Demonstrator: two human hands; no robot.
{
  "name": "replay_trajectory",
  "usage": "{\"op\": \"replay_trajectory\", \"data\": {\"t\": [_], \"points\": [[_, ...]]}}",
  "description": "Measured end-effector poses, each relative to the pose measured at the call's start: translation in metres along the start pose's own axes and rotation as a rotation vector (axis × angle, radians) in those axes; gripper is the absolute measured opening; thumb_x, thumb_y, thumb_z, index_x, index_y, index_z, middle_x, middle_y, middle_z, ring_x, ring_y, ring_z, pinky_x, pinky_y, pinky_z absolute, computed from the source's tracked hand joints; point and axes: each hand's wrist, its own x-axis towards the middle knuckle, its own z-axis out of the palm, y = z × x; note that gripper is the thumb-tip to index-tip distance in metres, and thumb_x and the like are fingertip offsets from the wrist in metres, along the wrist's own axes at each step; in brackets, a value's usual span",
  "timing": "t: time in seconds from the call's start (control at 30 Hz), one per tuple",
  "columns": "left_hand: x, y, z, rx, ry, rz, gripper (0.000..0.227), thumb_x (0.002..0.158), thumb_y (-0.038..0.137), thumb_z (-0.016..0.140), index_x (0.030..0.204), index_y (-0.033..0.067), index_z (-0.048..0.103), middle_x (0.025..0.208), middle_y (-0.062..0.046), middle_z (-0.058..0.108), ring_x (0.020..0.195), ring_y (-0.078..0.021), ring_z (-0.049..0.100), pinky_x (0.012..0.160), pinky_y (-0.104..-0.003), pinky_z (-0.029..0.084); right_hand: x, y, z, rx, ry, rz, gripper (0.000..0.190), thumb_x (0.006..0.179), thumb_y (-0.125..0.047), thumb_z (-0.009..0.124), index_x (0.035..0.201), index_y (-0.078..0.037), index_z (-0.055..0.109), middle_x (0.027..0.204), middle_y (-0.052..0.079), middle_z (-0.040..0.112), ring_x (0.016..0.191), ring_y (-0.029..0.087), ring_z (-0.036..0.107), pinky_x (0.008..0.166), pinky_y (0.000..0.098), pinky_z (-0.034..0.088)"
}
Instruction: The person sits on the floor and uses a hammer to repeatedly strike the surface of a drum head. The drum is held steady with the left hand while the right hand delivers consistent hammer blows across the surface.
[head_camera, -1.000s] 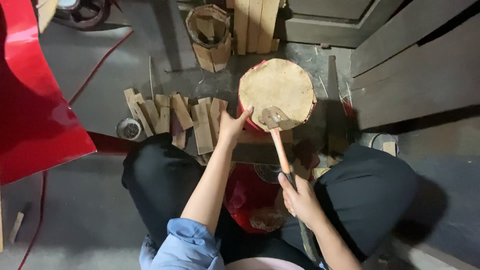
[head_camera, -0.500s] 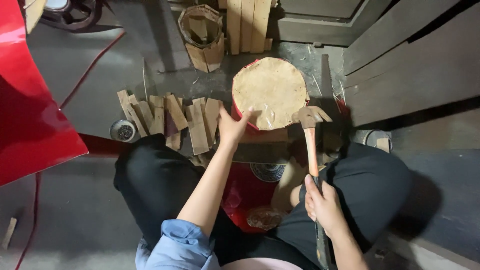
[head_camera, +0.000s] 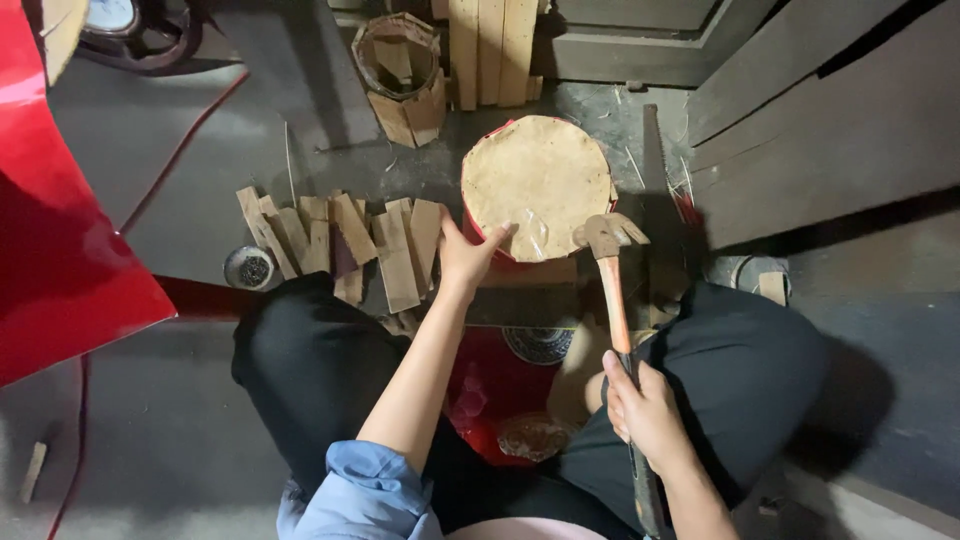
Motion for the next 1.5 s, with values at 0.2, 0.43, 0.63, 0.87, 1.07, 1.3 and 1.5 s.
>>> {"op": "replay_trajectory", "data": {"t": [0.2, 0.43, 0.63, 0.87, 1.07, 1.3, 1.5], "points": [[0.008, -0.01, 0.005, 0.008, 0.018, 0.007, 0.128, 0.066, 0.058, 0.081, 0.161, 0.0086, 0.01, 0.166, -0.018, 0.025, 0.153, -0.0323, 0.025, 0.121, -0.043, 0.024, 0.006, 0.014, 0.0, 0.025, -0.01, 0.034, 0.049, 0.104, -0.035, 0.059, 0.069, -0.009, 0.039, 0.052, 0.004, 0.038, 0.035, 0.014, 0.035, 0.029, 0.0304, 0.026], [-0.005, 0.007, -0.003, -0.04, -0.021, -0.033, 0.13, 0.066, 0.055, 0.082, 0.162, 0.013, 0.006, 0.166, -0.016, 0.025, 0.153, -0.0335, 0.025, 0.121, -0.049, 0.027, 0.003, 0.004, 0.002, -0.007, -0.018, 0.013, 0.052, 0.105, -0.035, 0.058, 0.065, -0.008, 0.039, 0.05, 0.005, 0.037, 0.035, 0.015, 0.035, 0.03, 0.0309, 0.027], [0.0, -0.002, 0.002, -0.03, -0.017, -0.035, 0.128, 0.066, 0.058, 0.08, 0.161, 0.0073, 0.01, 0.165, -0.017, 0.028, 0.152, -0.0331, 0.028, 0.119, -0.045, 0.03, 0.003, 0.005, 0.001, 0.011, -0.029, -0.007, 0.051, 0.104, -0.037, 0.057, 0.065, -0.008, 0.039, 0.05, 0.004, 0.038, 0.035, 0.014, 0.036, 0.029, 0.0305, 0.027], [0.001, -0.002, 0.002, -0.036, 0.0, -0.018, 0.124, 0.067, 0.054, 0.082, 0.161, 0.0127, 0.012, 0.163, -0.018, 0.03, 0.152, -0.0334, 0.029, 0.119, -0.044, 0.029, 0.004, 0.002, 0.002, -0.003, -0.01, 0.013, 0.053, 0.104, -0.038, 0.058, 0.065, -0.008, 0.039, 0.05, 0.005, 0.038, 0.035, 0.015, 0.036, 0.029, 0.0304, 0.027], [-0.003, 0.005, -0.001, -0.03, -0.013, -0.048, 0.127, 0.068, 0.055, 0.081, 0.163, 0.0141, 0.007, 0.165, -0.016, 0.027, 0.152, -0.0335, 0.027, 0.119, -0.047, 0.029, 0.005, 0.005, 0.0, -0.007, 0.015, 0.009, 0.049, 0.104, -0.036, 0.058, 0.068, -0.008, 0.04, 0.05, 0.005, 0.039, 0.035, 0.015, 0.037, 0.029, 0.0305, 0.028], [-0.002, 0.003, -0.001, -0.037, -0.021, -0.04, 0.128, 0.069, 0.055, 0.079, 0.163, 0.0129, 0.004, 0.166, -0.018, 0.025, 0.153, -0.0341, 0.025, 0.119, -0.047, 0.028, 0.005, 0.005, -0.001, -0.005, -0.011, -0.007, 0.051, 0.104, -0.035, 0.058, 0.065, -0.008, 0.039, 0.049, 0.005, 0.039, 0.033, 0.016, 0.036, 0.027, 0.0304, 0.029], [-0.001, 0.0, 0.001, -0.021, -0.004, -0.044, 0.128, 0.068, 0.056, 0.08, 0.162, 0.012, 0.006, 0.165, -0.019, 0.025, 0.153, -0.0347, 0.024, 0.12, -0.047, 0.027, 0.004, 0.004, 0.001, -0.015, -0.008, 0.01, 0.053, 0.104, -0.037, 0.058, 0.064, -0.008, 0.039, 0.049, 0.006, 0.038, 0.033, 0.016, 0.036, 0.029, 0.0305, 0.026]]}}
